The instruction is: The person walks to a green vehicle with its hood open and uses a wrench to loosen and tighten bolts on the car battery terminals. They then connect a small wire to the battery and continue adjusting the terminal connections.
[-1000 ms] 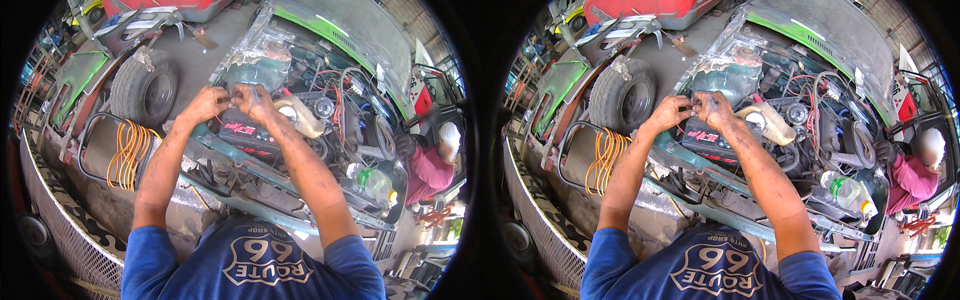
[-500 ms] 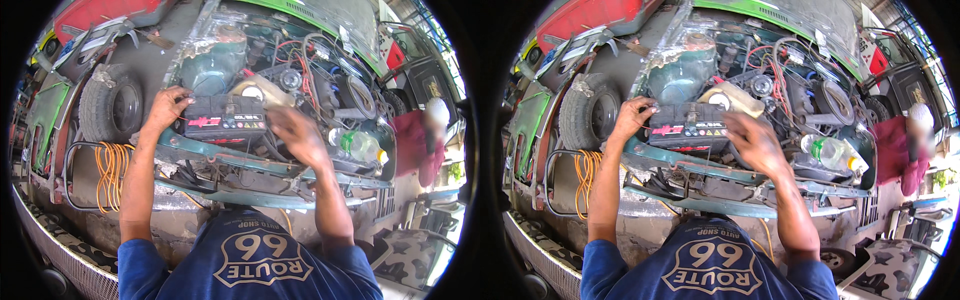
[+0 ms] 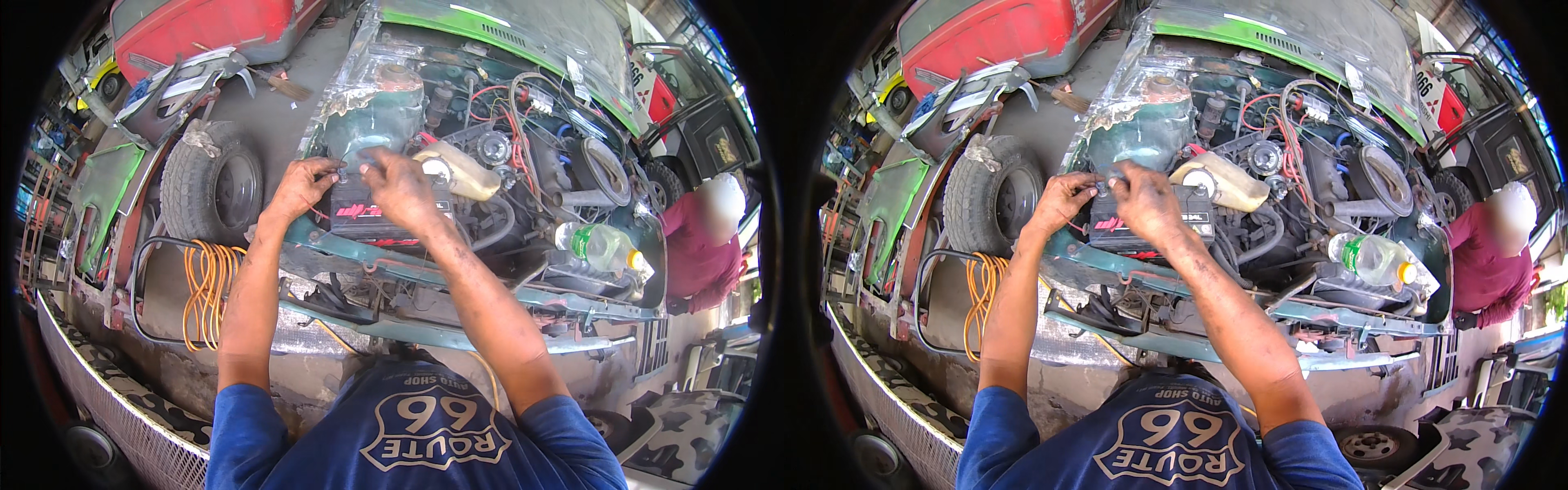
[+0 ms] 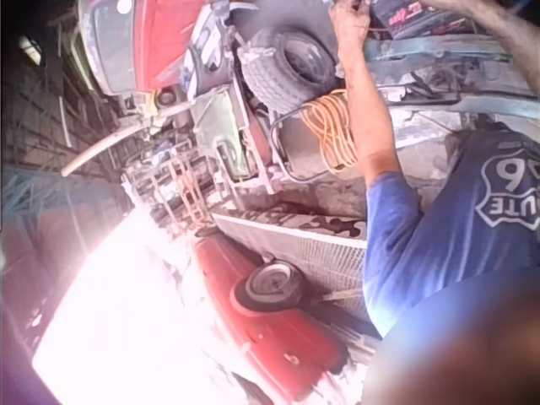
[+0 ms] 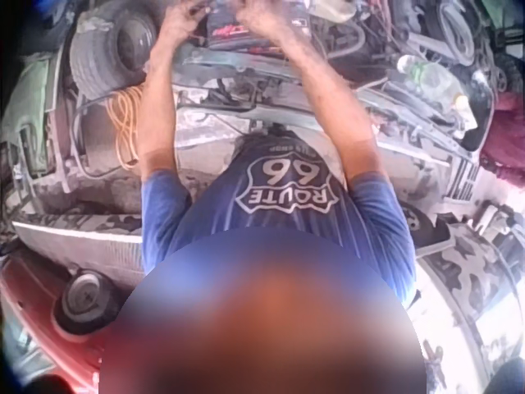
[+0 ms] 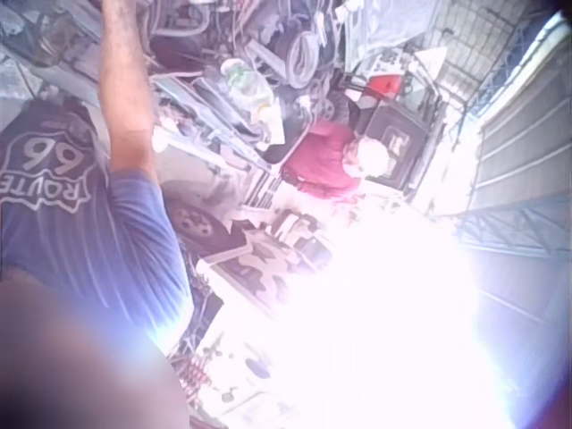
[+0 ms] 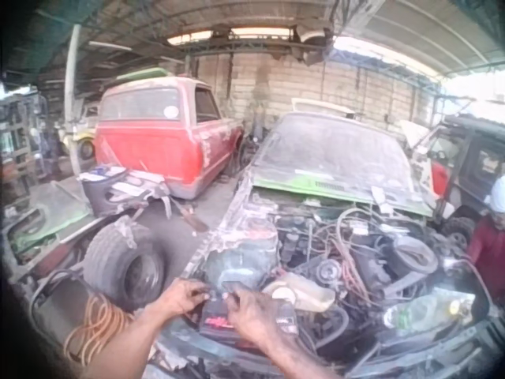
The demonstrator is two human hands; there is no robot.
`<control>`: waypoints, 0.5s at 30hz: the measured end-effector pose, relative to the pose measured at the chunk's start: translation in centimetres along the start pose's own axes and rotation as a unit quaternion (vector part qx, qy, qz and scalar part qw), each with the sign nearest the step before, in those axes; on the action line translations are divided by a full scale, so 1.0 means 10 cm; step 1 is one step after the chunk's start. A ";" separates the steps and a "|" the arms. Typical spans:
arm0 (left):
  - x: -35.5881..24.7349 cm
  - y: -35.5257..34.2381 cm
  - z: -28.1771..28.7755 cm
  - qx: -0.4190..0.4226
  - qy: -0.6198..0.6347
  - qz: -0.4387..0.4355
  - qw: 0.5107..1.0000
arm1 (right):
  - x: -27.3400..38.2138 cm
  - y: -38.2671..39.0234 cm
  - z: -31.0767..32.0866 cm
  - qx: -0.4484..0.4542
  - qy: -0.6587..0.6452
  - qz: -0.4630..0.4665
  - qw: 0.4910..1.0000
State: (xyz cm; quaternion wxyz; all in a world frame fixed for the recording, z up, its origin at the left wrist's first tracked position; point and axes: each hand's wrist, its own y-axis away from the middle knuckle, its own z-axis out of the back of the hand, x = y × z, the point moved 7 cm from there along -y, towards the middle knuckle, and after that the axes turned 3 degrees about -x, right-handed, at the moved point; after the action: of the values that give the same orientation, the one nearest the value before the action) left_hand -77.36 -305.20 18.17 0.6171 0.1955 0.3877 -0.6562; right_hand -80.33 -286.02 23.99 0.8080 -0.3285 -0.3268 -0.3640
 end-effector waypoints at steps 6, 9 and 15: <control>0.11 -0.15 0.02 0.131 -0.021 0.024 0.991 | 0.44 0.31 -0.70 0.058 0.119 0.179 0.975; 0.19 -0.28 0.05 0.204 0.001 0.097 0.974 | 0.49 0.44 -0.90 0.067 0.107 0.178 0.976; 0.10 -0.31 0.08 0.189 -0.045 0.052 0.980 | 0.76 0.63 -0.70 0.075 0.100 0.140 0.982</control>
State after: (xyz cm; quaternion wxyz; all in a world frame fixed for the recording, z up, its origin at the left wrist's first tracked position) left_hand -80.30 -306.67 18.72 0.6188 0.2989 0.2176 -0.6931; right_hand -69.27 -290.96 23.93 0.9018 -0.2714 -0.2213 -0.2533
